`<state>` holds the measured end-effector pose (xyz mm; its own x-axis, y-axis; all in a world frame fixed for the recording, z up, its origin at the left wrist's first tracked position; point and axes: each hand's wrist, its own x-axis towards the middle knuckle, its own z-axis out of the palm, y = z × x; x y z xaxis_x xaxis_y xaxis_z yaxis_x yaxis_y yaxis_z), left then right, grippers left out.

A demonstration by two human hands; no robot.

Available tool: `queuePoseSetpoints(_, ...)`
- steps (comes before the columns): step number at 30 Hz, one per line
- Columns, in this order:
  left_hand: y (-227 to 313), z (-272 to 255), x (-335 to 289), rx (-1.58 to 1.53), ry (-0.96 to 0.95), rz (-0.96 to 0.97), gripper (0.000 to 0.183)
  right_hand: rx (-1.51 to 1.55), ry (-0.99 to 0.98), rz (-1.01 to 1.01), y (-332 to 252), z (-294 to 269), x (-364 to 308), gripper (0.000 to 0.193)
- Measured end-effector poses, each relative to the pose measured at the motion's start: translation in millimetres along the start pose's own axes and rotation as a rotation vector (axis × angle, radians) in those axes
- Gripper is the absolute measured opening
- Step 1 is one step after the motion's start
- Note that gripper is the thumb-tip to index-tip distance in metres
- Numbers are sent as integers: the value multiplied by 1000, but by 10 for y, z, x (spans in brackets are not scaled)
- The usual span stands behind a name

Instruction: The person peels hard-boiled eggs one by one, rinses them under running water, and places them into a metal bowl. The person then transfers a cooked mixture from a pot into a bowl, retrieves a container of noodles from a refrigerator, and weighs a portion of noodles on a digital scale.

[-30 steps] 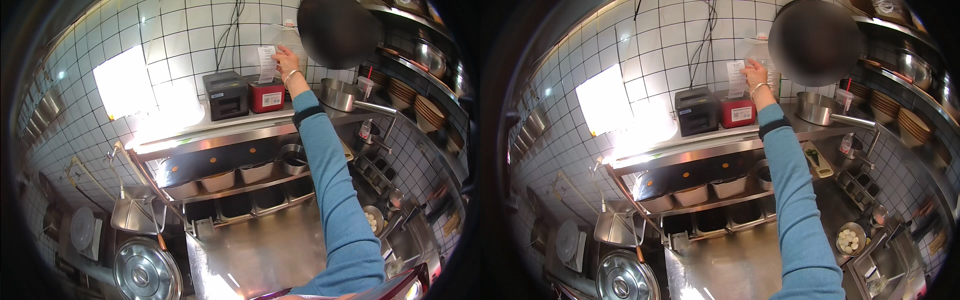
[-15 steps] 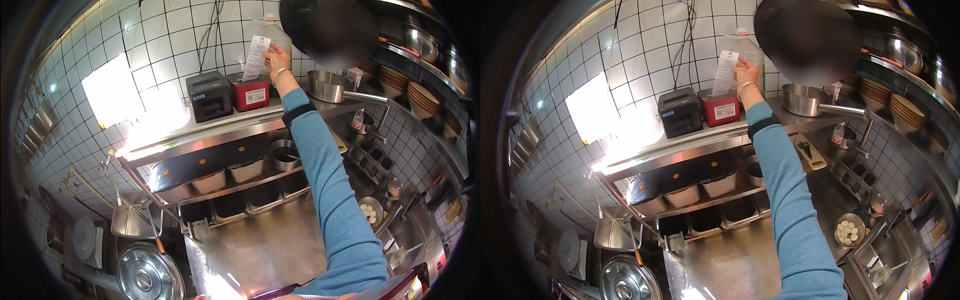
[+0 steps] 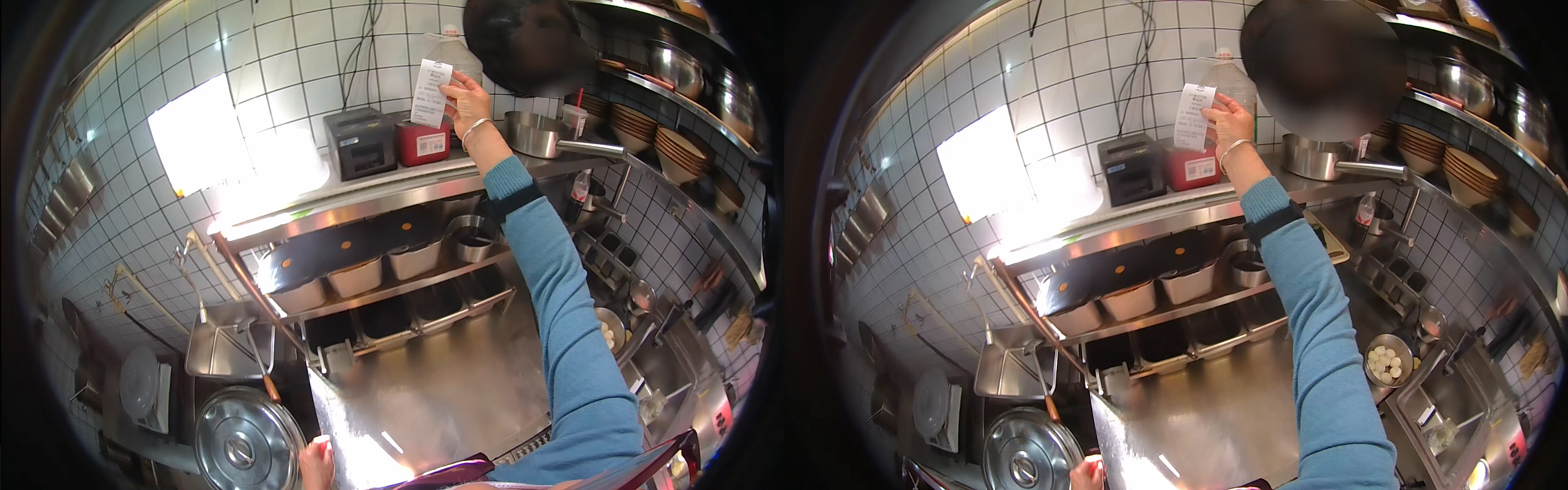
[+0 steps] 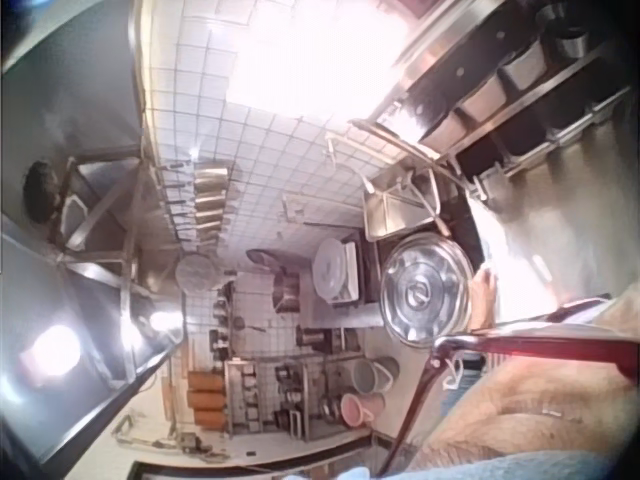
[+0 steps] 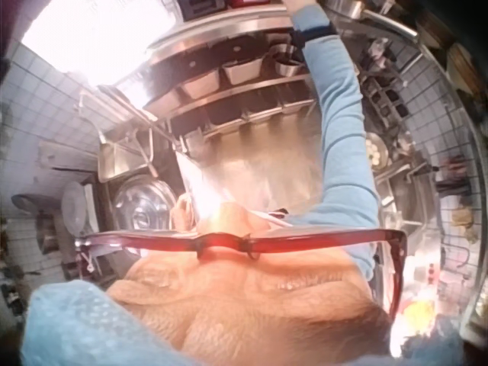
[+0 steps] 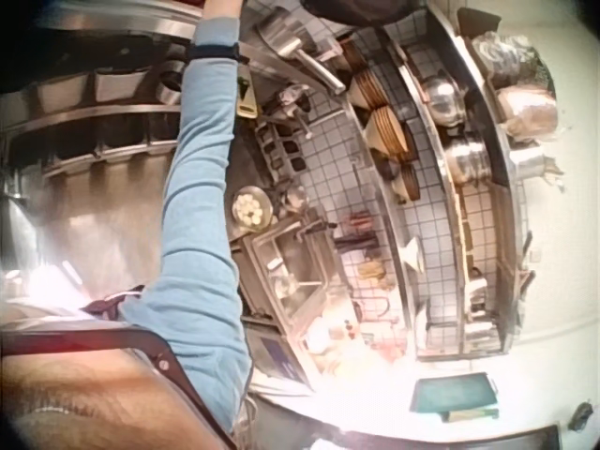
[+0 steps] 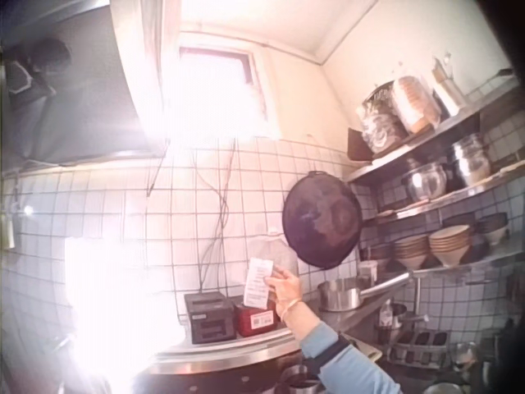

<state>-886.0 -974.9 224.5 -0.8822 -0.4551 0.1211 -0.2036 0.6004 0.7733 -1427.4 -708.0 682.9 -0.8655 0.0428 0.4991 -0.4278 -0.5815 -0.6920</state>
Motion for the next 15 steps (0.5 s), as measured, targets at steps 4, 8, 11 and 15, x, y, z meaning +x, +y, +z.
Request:
queuePoseSetpoints(4,657,-312,519,-13,51,84,12,16,-44,73,56,337,-505,43)
queuePoseSetpoints(8,1256,-622,1132,-123,179,329,9,-76,-170,224,481,692,-1295,42)
queuePoseSetpoints(11,1491,-936,1412,-168,254,353,22,-123,-279,411,980,1024,-2098,38)
queuePoseSetpoints(15,1761,-1273,1916,-29,387,513,27,-155,-202,513,1569,1444,-2647,32)
